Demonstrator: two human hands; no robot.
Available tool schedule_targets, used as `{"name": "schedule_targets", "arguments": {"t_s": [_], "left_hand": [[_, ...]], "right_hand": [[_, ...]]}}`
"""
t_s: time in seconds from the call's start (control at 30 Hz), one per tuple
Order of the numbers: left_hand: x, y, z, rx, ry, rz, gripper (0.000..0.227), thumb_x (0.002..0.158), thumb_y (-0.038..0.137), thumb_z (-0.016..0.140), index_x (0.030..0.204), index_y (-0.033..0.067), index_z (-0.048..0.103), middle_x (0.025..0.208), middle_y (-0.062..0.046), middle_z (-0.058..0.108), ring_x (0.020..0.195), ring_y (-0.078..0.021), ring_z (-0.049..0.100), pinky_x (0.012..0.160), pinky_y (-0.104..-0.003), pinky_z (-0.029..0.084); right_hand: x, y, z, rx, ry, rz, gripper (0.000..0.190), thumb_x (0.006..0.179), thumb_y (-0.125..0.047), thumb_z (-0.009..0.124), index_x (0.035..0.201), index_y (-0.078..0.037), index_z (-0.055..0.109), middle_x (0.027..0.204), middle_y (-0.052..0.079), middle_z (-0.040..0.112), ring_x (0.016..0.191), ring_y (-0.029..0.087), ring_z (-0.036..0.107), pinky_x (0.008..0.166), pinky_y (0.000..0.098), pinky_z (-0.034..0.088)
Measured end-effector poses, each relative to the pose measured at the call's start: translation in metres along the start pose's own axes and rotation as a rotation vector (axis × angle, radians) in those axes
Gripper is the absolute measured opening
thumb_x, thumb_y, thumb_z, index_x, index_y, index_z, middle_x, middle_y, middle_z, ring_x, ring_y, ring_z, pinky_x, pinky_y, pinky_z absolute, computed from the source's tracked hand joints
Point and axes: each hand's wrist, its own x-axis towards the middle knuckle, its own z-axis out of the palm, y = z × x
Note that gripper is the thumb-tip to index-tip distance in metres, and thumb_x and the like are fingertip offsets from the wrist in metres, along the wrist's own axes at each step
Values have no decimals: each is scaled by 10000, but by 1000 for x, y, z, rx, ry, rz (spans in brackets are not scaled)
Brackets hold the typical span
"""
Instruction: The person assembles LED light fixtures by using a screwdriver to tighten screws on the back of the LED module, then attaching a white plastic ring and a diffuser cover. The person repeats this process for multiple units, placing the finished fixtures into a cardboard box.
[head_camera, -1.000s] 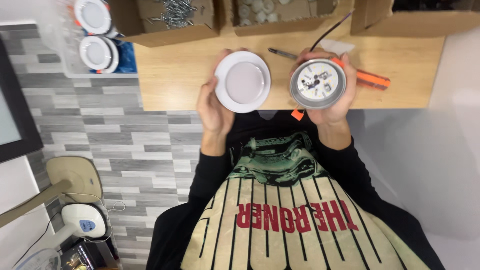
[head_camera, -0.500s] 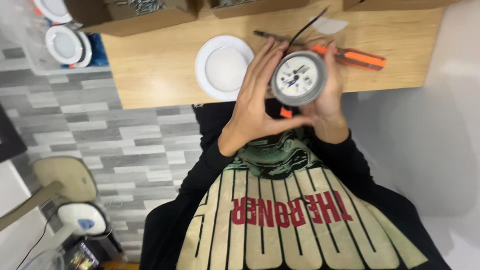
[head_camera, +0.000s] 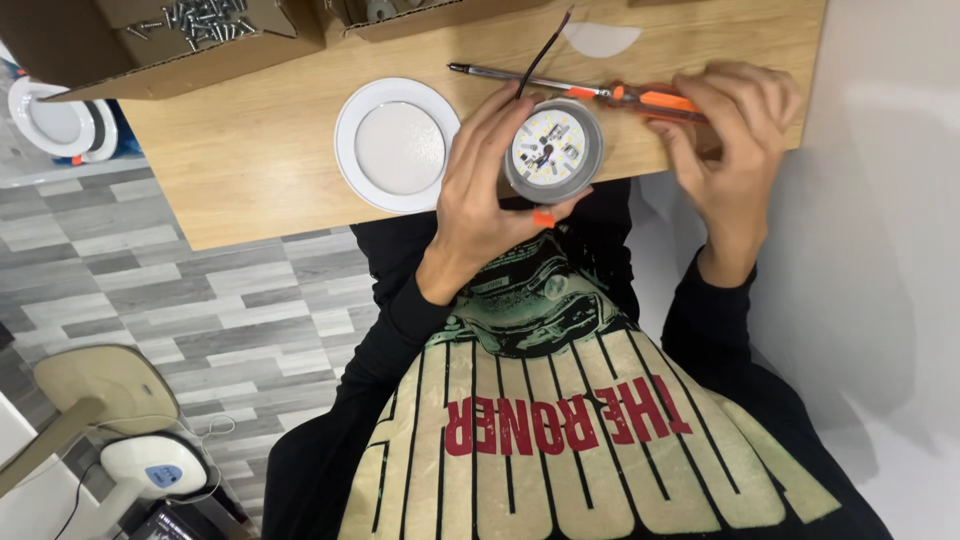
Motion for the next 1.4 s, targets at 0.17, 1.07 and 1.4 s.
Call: {"name": "schedule_targets", "arguments": {"t_s": [0.17, 1.07, 1.4], "left_hand": [[-1, -6, 2, 55, -45, -10, 912, 991, 388, 1045, 1576, -19, 475, 1607, -209, 579, 1553, -390, 577, 1358, -540, 538], [11, 1, 6, 239, 37, 37, 691, 1108, 458, 759, 1478, -82, 539, 1440, -214, 701, 1423, -384, 671, 1265, -466, 593], [11, 1, 7, 272, 36, 26, 732, 1097, 520, 721, 1461, -91, 550, 1412, -221, 725, 1404, -366, 681, 1258, -443, 586]], "right_hand": [[-13, 4, -15, 274, 131, 153, 302, 1070, 17, 976, 1245, 85, 740, 1200, 267, 712, 1101, 459, 744, 1049, 531, 548], [-4, -9, -41, 489, 522, 141, 685, 1274, -347, 578, 995, 276, 640, 946, 413, 591, 1054, 518, 657, 615, 726, 707], [-25, 15, -52, 612, 308, -38, 539, 1317, -255, 411, 1263, 261, 555, 1206, 496, 542, 1109, 631, 604, 796, 855, 655]]}}
